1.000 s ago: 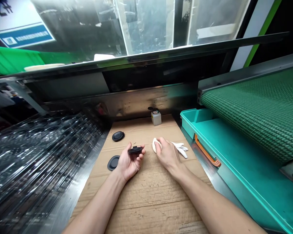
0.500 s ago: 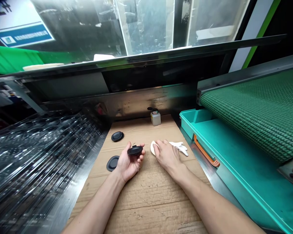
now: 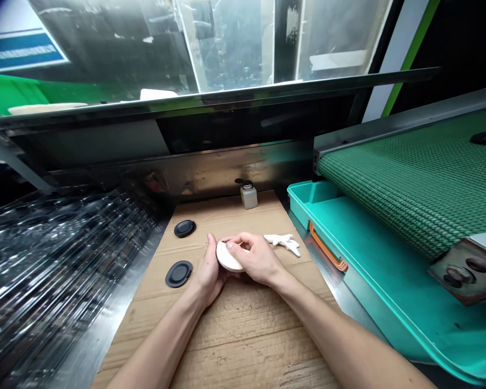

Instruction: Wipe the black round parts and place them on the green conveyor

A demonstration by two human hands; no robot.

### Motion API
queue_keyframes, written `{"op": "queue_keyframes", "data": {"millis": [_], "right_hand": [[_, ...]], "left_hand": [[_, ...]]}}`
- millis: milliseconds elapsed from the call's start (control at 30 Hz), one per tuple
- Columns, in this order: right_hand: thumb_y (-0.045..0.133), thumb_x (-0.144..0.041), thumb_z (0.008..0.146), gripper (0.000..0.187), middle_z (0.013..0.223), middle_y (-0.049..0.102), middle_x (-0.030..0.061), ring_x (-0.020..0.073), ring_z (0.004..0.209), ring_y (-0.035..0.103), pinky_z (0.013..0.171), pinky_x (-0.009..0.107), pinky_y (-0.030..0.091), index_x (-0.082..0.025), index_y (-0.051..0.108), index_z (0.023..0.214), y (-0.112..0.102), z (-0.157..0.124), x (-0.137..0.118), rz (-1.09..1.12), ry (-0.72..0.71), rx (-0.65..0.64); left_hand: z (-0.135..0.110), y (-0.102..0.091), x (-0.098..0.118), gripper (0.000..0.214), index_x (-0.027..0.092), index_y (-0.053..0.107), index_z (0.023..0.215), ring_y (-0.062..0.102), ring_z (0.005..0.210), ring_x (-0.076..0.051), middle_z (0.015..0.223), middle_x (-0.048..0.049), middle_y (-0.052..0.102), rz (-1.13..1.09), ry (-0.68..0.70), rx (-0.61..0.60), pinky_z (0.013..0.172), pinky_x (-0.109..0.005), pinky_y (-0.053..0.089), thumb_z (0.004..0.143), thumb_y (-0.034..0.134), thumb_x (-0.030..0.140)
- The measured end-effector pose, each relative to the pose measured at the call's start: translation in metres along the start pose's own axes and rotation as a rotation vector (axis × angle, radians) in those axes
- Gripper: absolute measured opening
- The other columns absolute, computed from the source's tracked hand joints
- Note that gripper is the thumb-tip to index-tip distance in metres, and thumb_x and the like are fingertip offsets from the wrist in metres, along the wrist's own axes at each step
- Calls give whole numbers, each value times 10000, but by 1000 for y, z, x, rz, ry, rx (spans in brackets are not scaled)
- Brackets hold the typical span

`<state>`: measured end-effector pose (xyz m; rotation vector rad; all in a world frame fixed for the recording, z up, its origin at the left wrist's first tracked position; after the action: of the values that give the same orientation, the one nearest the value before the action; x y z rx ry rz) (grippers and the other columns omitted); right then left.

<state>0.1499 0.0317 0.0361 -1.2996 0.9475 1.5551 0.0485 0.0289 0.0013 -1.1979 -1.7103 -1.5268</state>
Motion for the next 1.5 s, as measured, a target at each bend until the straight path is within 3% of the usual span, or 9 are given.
{"op": "queue_keyframes", "data": {"millis": [200,333,467,700,867,1000,1233,1400,1500], "right_hand": [[611,-444,808,307,801,675,56,143,709,608,607,229,448,-140,655,801,-7,1,-1,-46,56,-154],[533,-495,839,346,698,660,28,156,635,594,569,244,425,-165,622,898,-27,6,11,-137,103,128],[519,-455,850,267,782,656,9,156,713,586,620,245,402,-204,608,858,-35,3,8,-502,16,400],[400,-364,924,213,872,641,22,162,800,579,677,249,387,-218,544,866,-7,-6,2,-729,-32,387],[399,-359,934,232,883,619,62,181,834,579,729,269,380,-200,550,855,-14,-4,-2,-928,-16,477],[386,-376,945,221,928,609,47,163,779,573,678,262,372,-216,538,926,-3,-4,-4,-964,-56,370],[351,-387,961,246,939,597,51,176,763,574,636,269,344,-211,522,943,3,-4,-7,-1038,-63,383],[379,-362,955,245,933,607,68,178,823,574,710,264,375,-191,542,890,-36,4,-1,-984,-36,518],[414,-361,941,234,915,610,64,176,849,571,752,262,381,-191,560,871,-44,4,8,-970,-38,483]], "left_hand": [[2,-4,2,575,166,607,1119,631,689,-177,856,-87,668,-43,1,-3,513,-237,474,856,406,636],[5,-7,4,502,182,565,1162,608,643,-172,878,-96,654,-178,-48,-70,523,-272,474,895,388,570],[8,-5,1,418,197,535,1216,608,653,-170,943,-105,659,-263,-92,-110,527,-272,464,929,393,466],[5,10,-7,343,141,624,1104,639,951,-218,1083,-118,674,-336,-42,-106,835,-332,511,930,445,376],[5,12,-6,350,106,651,1075,621,1037,-235,1066,-123,690,-299,-20,-114,949,-357,474,929,456,358],[6,6,-6,320,112,671,1005,630,1025,-229,1029,-113,702,-267,-10,-22,944,-341,484,926,470,348],[6,6,-2,312,99,656,1011,643,967,-222,1015,-123,700,-268,-12,-9,889,-331,508,933,450,320],[8,-5,5,364,82,610,1059,649,814,-215,977,-161,681,-328,-95,16,696,-333,540,950,370,332],[5,-11,13,372,84,591,1049,632,772,-211,996,-192,650,-424,-162,-14,615,-313,522,942,355,351]]}}
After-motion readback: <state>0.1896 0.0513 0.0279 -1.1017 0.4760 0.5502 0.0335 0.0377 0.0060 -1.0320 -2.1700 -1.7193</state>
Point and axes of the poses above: each hand's wrist, its own z-axis towards the middle knuckle, its own y-axis out of the palm, x = y × z, the point moved 6 cm from there along z, towards the middle knuckle
